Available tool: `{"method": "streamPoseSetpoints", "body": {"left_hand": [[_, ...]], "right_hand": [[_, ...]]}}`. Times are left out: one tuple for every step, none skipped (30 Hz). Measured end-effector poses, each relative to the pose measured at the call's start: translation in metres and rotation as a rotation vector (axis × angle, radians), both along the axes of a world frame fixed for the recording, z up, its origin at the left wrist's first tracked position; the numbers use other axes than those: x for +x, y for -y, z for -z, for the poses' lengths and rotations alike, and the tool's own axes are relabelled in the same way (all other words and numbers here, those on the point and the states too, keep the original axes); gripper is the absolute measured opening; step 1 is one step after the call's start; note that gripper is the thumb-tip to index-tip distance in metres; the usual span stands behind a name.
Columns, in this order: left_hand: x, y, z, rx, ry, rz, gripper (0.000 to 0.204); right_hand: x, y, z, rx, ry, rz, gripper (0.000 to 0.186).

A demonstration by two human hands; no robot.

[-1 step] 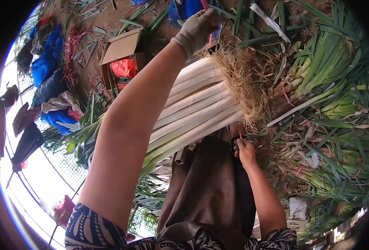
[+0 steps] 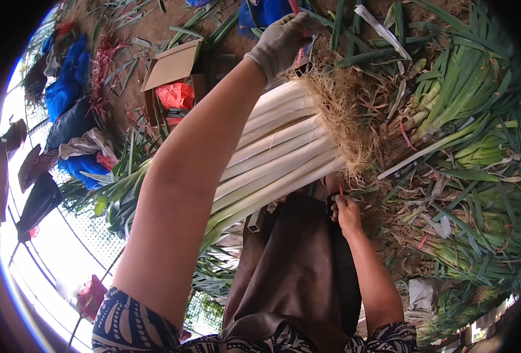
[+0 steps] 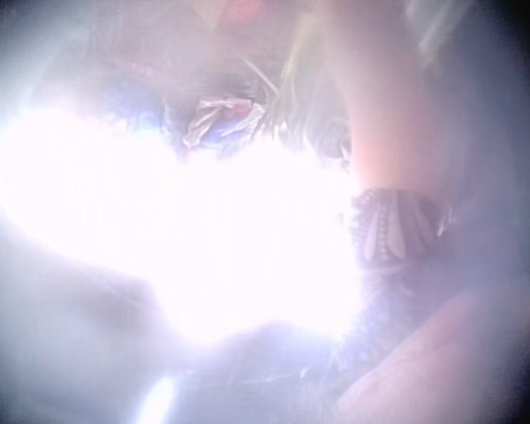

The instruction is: The person trims the outer leaves and roots of leeks, then gathers them into bundles and ties them with rubber bands. The person works with multiple leeks, arranging them and securing each bundle before moving to the next.

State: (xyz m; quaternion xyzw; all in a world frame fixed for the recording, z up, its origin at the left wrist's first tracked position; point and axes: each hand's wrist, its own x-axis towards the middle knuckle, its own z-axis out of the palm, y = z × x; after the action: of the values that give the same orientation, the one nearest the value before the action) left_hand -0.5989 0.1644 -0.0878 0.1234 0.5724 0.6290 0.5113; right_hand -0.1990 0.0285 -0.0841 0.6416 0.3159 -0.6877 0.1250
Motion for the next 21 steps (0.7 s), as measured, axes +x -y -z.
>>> {"method": "streamPoseSetpoints", "body": {"left_hand": [[-0.003,0.005,0.005,0.068,0.043,0.069,0.025],[0.003,0.009,-0.003,-0.04,0.07,0.059,0.023],[0.005,0.02,-0.003,-0.017,-0.088,0.106,0.023],[0.004,0.036,-0.004,-0.035,-0.082,0.083,0.02],[0.003,0.05,-0.01,-0.051,-0.073,0.061,0.018],[0.002,0.063,-0.026,-0.105,0.101,-0.025,0.012],[0.0,0.08,-0.025,-0.112,0.173,-0.056,0.011],[-0.001,0.095,-0.021,-0.117,0.246,-0.083,0.012],[0.006,0.103,-0.023,-0.027,-0.031,0.043,0.016],[0.017,0.11,-0.024,0.063,-0.307,0.168,0.021],[0.035,0.105,-0.042,0.047,-0.134,0.159,0.02],[0.055,0.097,-0.061,0.029,0.032,0.139,0.019],[0.08,0.101,-0.051,-0.019,-0.078,0.202,0.021],[0.099,0.109,-0.039,-0.067,-0.181,0.264,0.024],[0.106,0.113,-0.041,-0.171,-0.317,0.36,0.022],[0.111,0.116,-0.043,-0.276,-0.455,0.452,0.021],[0.114,0.122,-0.042,-0.298,-0.551,0.477,0.018],[0.118,0.127,-0.04,-0.246,-0.61,0.471,0.017],[0.124,0.132,-0.038,-0.194,-0.668,0.464,0.015],[0.127,0.135,-0.034,-0.143,-0.732,0.454,0.014],[0.129,0.137,-0.033,-0.122,-0.715,0.451,0.012]], "right_hand": [[-0.002,-0.001,-0.001,0.021,0.004,0.017,0.023],[0.002,-0.004,-0.004,0.04,0.021,0.045,0.024],[0.009,-0.006,-0.009,0.056,0.038,0.07,0.025],[0.019,-0.011,-0.011,0.074,0.045,0.075,0.023],[0.027,-0.018,-0.016,0.063,0.055,0.086,0.022],[0.033,-0.025,-0.021,0.057,0.067,0.103,0.021],[0.034,-0.029,-0.025,0.096,0.06,0.031,0.02],[0.033,-0.036,-0.028,0.117,0.061,0.025,0.02],[0.029,-0.043,-0.03,0.134,0.067,0.014,0.02],[0.024,-0.049,-0.032,0.151,0.074,0.004,0.021],[0.02,-0.054,-0.037,0.147,0.079,0.0,0.021],[0.014,-0.056,-0.044,0.159,0.015,-0.051,0.022],[0.007,-0.056,-0.05,0.185,-0.048,-0.128,0.022],[0.0,-0.057,-0.056,0.211,-0.106,-0.205,0.021],[-0.015,-0.062,-0.069,0.237,-0.111,-0.282,0.021],[-0.033,-0.069,-0.083,0.263,-0.116,-0.36,0.02],[-0.049,-0.077,-0.091,0.296,-0.092,-0.492,0.017],[-0.06,-0.085,-0.09,0.299,-0.087,-0.555,0.017],[-0.07,-0.092,-0.09,0.303,-0.082,-0.618,0.017],[-0.082,-0.099,-0.089,0.308,-0.081,-0.681,0.017],[-0.098,-0.103,-0.093,0.323,-0.097,-0.682,0.018]]}}
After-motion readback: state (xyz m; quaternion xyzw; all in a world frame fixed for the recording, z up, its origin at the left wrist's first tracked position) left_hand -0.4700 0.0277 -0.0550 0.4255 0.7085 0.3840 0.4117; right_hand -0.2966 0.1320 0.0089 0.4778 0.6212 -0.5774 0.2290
